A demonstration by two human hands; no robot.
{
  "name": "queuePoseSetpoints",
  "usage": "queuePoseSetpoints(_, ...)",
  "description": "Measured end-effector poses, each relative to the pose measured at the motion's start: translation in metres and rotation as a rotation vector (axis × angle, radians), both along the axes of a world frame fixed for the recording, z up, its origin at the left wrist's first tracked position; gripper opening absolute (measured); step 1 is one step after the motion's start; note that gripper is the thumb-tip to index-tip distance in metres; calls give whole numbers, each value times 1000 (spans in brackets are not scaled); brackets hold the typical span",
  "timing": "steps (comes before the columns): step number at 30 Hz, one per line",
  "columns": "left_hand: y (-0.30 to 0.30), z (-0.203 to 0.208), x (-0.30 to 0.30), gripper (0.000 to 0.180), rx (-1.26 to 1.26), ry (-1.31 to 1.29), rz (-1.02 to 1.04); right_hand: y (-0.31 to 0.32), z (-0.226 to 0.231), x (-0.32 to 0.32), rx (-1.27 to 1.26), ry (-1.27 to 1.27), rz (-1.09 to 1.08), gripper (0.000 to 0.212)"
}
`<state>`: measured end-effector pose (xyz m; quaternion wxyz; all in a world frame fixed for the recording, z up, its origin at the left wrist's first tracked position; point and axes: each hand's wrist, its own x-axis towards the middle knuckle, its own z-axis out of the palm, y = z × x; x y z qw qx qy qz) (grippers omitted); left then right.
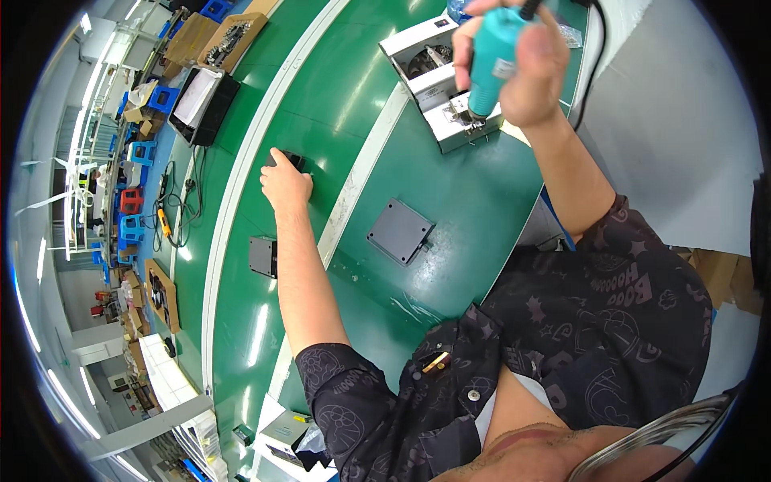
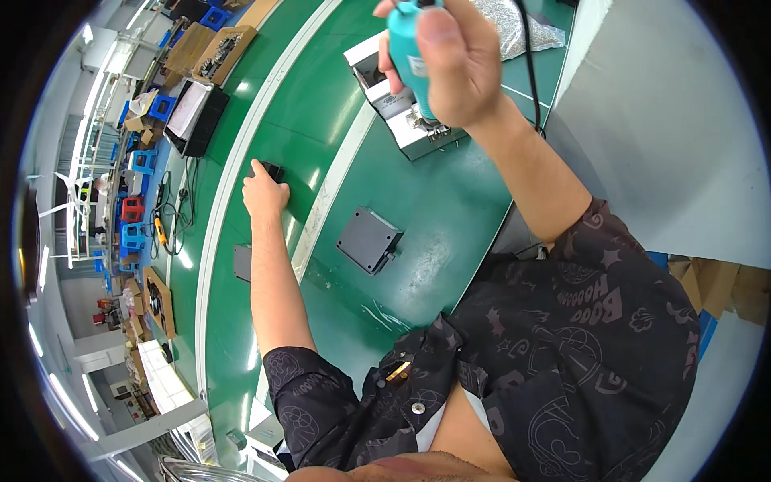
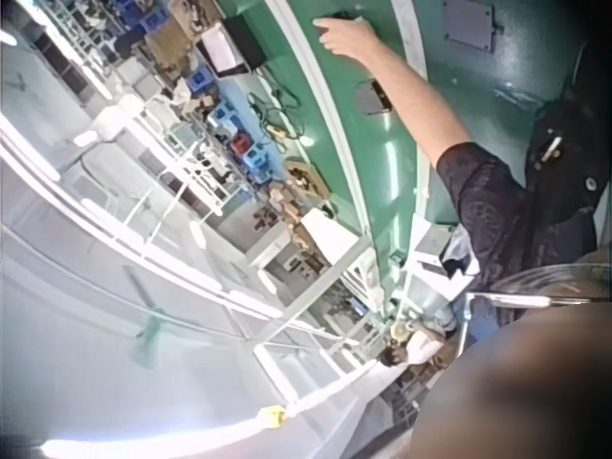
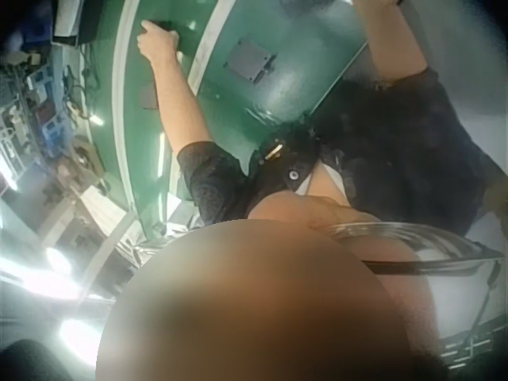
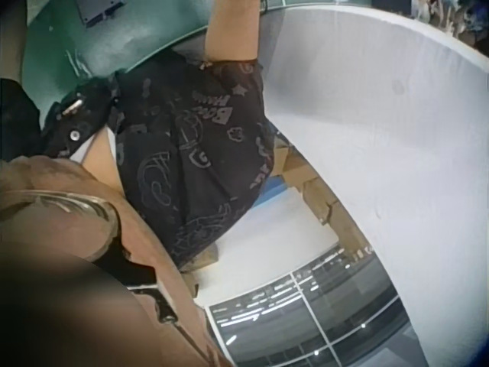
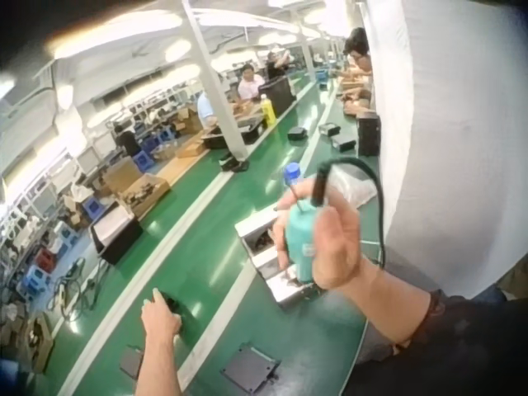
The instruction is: Assemble small plastic electronic housing components using a handheld powered tool.
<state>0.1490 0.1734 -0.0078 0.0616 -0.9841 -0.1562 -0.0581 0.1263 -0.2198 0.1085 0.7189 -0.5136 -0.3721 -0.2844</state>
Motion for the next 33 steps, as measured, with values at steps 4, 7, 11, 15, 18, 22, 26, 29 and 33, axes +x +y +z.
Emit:
queuePoseSetpoints(4,32,-3,2,60,75,69,39,5,2,-8,33,98,36,44)
queuePoseSetpoints(7,48,-4,4,59,146,131,37,-5,0,-19,54,164,40,40)
queuePoseSetpoints(11,47,17,-9,56,54,74,56,-40,-2,-49,11,316,-1,57)
queuePoseSetpoints(15,35,58,-32,58,-198,-160,161,-52,-12,-51,67,324,57,59)
queuePoseSetpoints(18,-7,71,-44,60,-625,-370,79,-47,-13,-46,133,302,121,56)
queuePoseSetpoints(22,-109,46,-85,56,-1136,-367,-86,-26,-7,-39,309,215,244,45)
queuePoseSetpoints(26,-192,45,-129,52,-1220,-148,-106,-16,-4,-41,328,264,258,53)
queuePoseSetpoints(29,-183,47,-126,57,-907,-55,-170,-16,-10,-39,269,230,305,58)
queuePoseSetpoints(33,-162,34,-126,64,-621,41,-221,-10,-16,-36,225,185,366,64)
